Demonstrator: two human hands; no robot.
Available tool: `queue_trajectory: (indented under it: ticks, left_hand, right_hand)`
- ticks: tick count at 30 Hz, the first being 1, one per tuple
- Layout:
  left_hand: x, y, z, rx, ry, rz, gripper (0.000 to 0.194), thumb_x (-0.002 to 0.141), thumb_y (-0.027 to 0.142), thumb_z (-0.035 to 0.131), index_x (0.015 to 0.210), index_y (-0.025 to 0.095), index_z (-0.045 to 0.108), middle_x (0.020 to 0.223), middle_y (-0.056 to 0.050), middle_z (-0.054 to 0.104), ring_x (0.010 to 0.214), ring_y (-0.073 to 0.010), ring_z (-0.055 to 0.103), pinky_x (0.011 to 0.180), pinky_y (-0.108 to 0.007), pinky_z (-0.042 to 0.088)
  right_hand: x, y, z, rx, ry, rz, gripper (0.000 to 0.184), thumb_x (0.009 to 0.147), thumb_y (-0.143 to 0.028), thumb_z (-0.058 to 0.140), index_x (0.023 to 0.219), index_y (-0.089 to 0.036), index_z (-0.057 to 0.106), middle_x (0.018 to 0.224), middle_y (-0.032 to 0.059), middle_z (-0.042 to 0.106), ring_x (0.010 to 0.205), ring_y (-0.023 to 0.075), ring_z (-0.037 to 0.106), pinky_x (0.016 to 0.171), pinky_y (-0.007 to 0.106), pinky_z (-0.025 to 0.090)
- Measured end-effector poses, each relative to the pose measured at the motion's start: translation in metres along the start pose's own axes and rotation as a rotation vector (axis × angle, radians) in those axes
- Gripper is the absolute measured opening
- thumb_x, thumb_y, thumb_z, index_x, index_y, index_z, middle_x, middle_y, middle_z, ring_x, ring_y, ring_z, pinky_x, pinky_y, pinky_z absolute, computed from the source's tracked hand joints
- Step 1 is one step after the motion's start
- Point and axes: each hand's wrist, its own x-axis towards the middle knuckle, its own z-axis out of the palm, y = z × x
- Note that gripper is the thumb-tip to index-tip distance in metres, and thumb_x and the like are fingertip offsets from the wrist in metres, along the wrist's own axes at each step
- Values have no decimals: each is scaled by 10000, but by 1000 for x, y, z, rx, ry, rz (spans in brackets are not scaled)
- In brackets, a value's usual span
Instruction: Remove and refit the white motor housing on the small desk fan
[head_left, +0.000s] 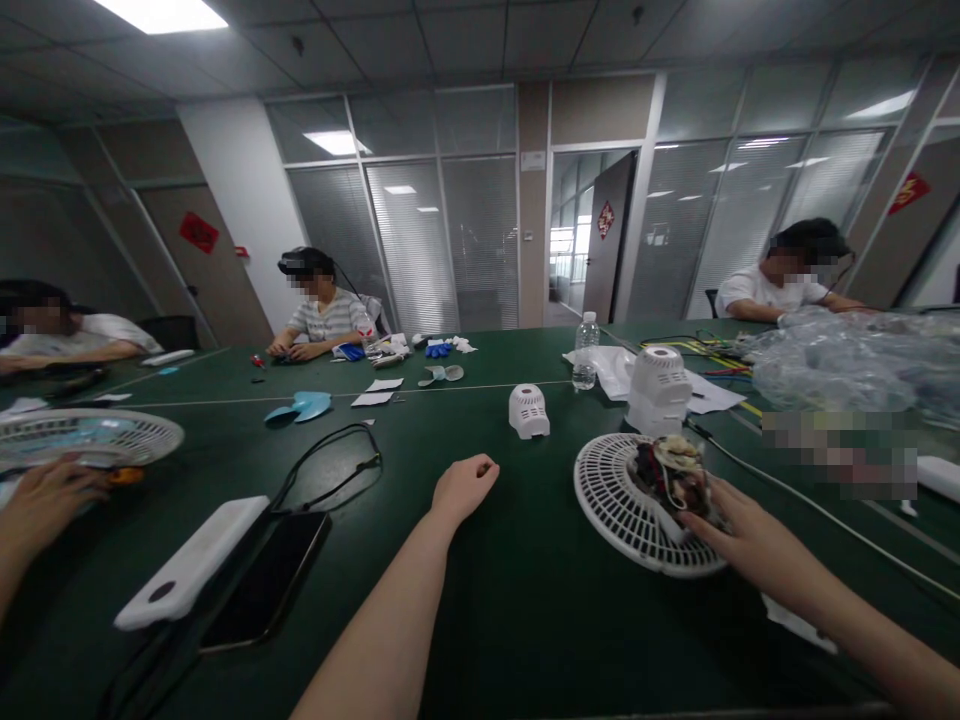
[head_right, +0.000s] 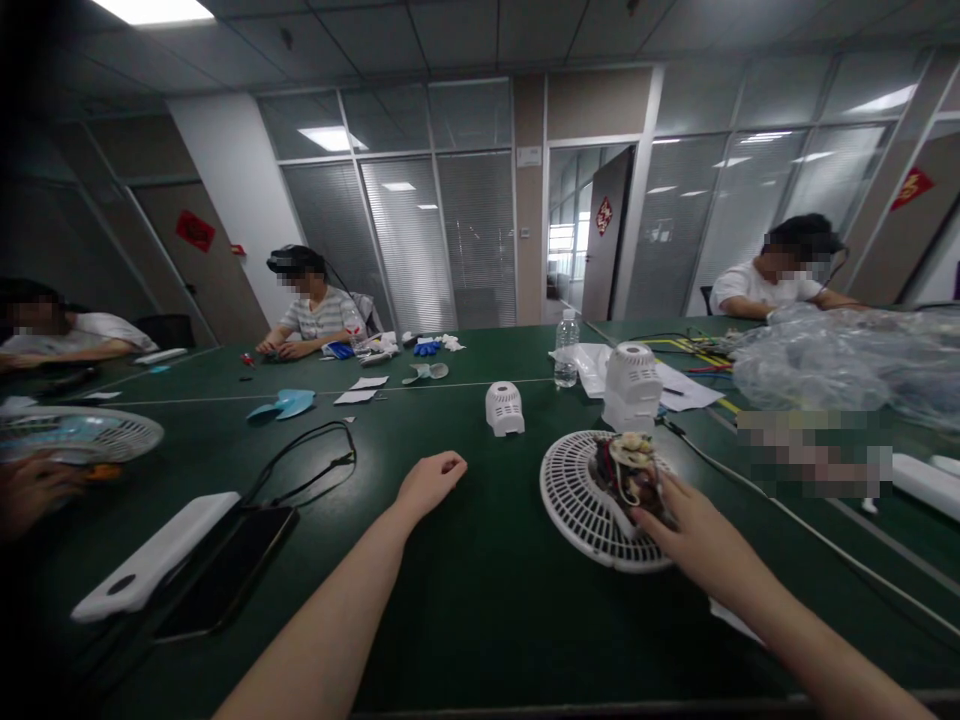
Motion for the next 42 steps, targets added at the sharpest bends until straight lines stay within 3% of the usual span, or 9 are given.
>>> queue_trajectory:
  ticks: [4,7,11,15,19,23,28,37,42]
  left_hand:
    - [3,0,2,12,45,19,311,864,487,489,1035,295,664,1000,-21,703,873,-192,637,713,-267,428]
    - [5,-1,2,-1,109,22,361,880,497,463,1110,282,639,1085,-38,687,937,-202,626,778,-286,438]
    - [7,-2,1,-29,150,6,405,904,516,413,1134,266,633,1117,-53,680,965,-209,618,814,-296,442]
    - [7,-2,0,-52,168,0,420,911,539,383,1103,277,649,1110,-43,684,961,-212,618,803,-299,443]
    - [7,0,-1,-47,157,-30,406,910,543,386,1095,300,653,1060,-27,702,923,-206,630,768,-286,442]
    - [9,-2,-1,-46,160,-54,388,908,539,392,1095,319,650,978,-14,715,854,-194,643,718,-271,442]
    - [12,-7,-1,-91,189,-57,384,903,541,399,1081,312,651,925,-11,713,815,-186,645,712,-271,448]
    - [11,-5,0,-78,179,-46,402,900,543,394,1080,294,653,908,-25,716,807,-196,644,697,-273,442]
    - [8,-2,-2,-80,172,-41,393,903,537,387,1065,307,660,922,-19,719,820,-200,648,709,-279,443]
  right_hand:
    - [1,-58,22,59,-167,-101,692,845,-558,434,1368,-105,465,1458,162,420,1361,330,363,1121,512,300]
    - [11,-90,29,238,-252,-132,633,876,-555,407,1388,-187,456,1426,98,480,1306,289,450,1077,472,370]
    - [52,-103,41,453,-152,-57,428,919,-406,345,1253,-253,563,1127,28,692,1046,201,640,920,351,484]
    - [113,-108,63,395,-68,-8,377,880,-329,414,1204,-209,563,1012,48,709,984,202,644,894,331,460]
    - [168,-126,94,311,-99,34,575,832,-425,526,1334,-160,433,1169,130,648,1083,256,603,903,355,440]
    - [193,-142,131,230,-146,92,839,714,-502,665,1377,-109,333,1253,231,573,1115,326,586,880,393,450]
    - [195,-139,155,170,-154,136,586,760,-422,609,1238,-119,453,1067,200,654,985,319,641,818,394,468]
    - [180,-92,127,154,30,152,594,833,-414,493,1356,-161,368,1191,168,593,1088,298,578,901,403,432]
    - [178,-89,124,213,62,66,622,841,-475,492,1369,-166,378,1241,163,552,1127,294,545,947,411,412]
